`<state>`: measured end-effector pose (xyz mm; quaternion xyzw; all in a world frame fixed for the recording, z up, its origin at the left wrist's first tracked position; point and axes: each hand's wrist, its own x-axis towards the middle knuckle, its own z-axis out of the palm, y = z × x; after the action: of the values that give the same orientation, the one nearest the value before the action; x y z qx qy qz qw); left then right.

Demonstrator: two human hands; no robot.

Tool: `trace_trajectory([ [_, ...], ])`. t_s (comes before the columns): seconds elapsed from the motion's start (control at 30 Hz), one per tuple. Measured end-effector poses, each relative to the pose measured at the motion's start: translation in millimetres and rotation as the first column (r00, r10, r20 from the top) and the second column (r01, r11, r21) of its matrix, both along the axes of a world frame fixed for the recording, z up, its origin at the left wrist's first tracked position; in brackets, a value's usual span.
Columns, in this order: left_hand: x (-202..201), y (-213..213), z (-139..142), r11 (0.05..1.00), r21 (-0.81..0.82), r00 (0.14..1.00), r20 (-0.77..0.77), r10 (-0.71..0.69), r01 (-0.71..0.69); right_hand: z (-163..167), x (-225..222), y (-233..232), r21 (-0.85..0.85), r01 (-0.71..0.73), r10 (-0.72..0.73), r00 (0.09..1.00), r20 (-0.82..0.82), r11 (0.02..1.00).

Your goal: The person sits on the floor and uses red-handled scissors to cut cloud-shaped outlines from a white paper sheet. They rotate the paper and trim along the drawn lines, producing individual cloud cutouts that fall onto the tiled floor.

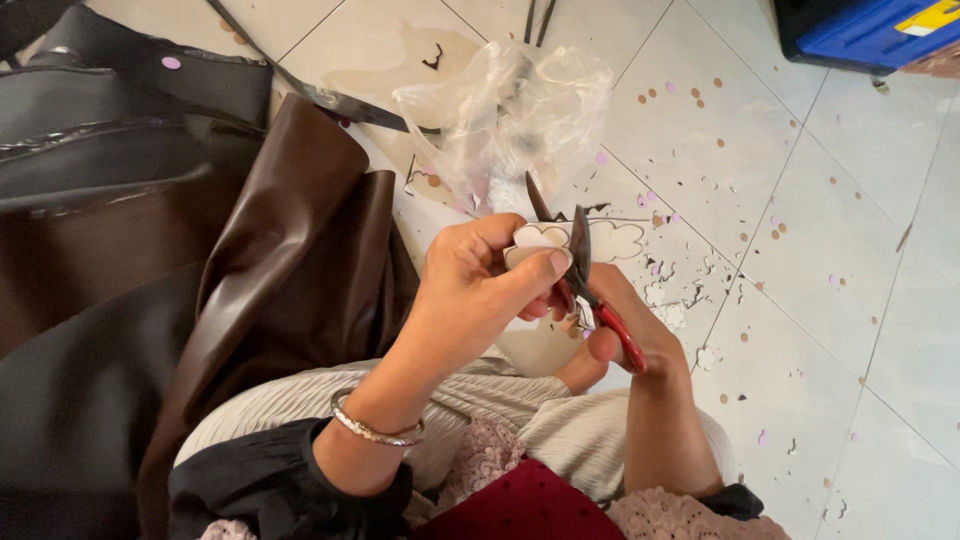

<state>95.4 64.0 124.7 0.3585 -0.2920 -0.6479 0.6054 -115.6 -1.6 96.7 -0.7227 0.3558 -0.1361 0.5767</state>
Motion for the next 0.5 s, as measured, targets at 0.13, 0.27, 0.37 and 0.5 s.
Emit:
trace_trajectory([
  [0.13,-0.7,1.4,0.0,1.0,-0.023,1.0,-0.008,-0.006,0.005,-1.5,-0.8,-0.3,0.04,-0.004,0.002,0.999,0.046,0.999],
  [0.27,10.9,6.6,20.3,0.97,-0.199,0.756,0.611,0.234,-0.14,-0.9,-0.8,-3.8,-0.043,-0.026,0.028,0.998,0.049,0.999],
  [0.37,22.2,22.9,62.4,0.785,-0.588,0.418,0.674,0.609,-0.196,1.4,-1.3,-7.8,-0.096,-0.038,0.042,0.999,0.035,0.995],
  [0.5,25.1,56.1,105.6,0.604,-0.793,0.565,0.465,0.682,-0.077,3.3,0.1,-10.3,-0.107,-0.054,0.065,0.993,0.099,0.993],
])
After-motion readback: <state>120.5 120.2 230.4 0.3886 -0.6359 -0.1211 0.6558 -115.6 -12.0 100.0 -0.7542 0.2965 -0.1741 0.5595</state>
